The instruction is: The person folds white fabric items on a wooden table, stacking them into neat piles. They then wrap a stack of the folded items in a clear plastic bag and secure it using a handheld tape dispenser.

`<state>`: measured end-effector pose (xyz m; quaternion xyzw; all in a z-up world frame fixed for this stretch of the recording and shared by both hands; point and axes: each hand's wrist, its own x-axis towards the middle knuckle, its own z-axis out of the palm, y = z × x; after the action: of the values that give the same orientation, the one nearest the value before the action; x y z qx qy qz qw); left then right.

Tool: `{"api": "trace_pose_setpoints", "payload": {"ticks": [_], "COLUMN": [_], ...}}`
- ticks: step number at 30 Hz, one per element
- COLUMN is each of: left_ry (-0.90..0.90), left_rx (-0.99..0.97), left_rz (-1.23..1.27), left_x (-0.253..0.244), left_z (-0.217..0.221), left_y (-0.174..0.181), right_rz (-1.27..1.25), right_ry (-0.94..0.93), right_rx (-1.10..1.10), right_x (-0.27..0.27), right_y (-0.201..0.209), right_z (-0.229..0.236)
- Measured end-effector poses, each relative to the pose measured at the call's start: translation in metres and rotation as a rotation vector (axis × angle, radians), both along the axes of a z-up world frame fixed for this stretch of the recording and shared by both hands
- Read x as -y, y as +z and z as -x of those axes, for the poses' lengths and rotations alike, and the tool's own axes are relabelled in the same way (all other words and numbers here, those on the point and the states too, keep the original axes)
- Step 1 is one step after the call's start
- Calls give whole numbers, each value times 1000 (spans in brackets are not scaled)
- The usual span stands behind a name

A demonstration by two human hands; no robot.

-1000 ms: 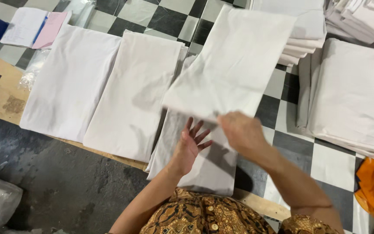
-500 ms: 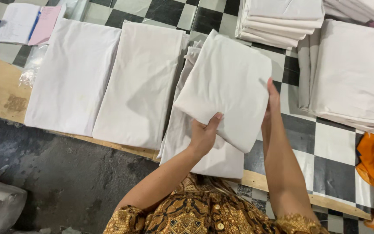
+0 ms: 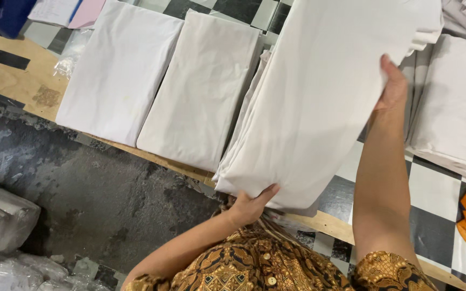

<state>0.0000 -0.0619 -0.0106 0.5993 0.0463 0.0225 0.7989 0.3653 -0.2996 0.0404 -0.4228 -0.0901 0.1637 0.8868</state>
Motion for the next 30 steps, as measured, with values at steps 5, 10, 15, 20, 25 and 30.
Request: {"api": "trace_pose_setpoints", "payload": {"ticks": [5,10,15,20,25,30], "left_ry": [1,24,-7,-152,-31,-140], "left_rx": [-350,-358,100,-182,-6,-125], "left_rz": [-16,62,-131,-272,-589,-474], "left_x": [-19,-14,-7,-9,5,1], "left_z": [44,38,36,73,104,105], "left_y": [-46,-54,-27,-58,-149,-115], "right_rz": [283,50,255,251,537,768], "right_ry": [-117,-28,30,148,432,261], "right_rx": [-369,-409,-121,-194,-151,-177], "right_x": [-17,-20,-17,-30,-99,-84], "right_y": [-103,-112,-84,-71,-101,-107], "right_z": [3,-20,-5,54,93,41]}}
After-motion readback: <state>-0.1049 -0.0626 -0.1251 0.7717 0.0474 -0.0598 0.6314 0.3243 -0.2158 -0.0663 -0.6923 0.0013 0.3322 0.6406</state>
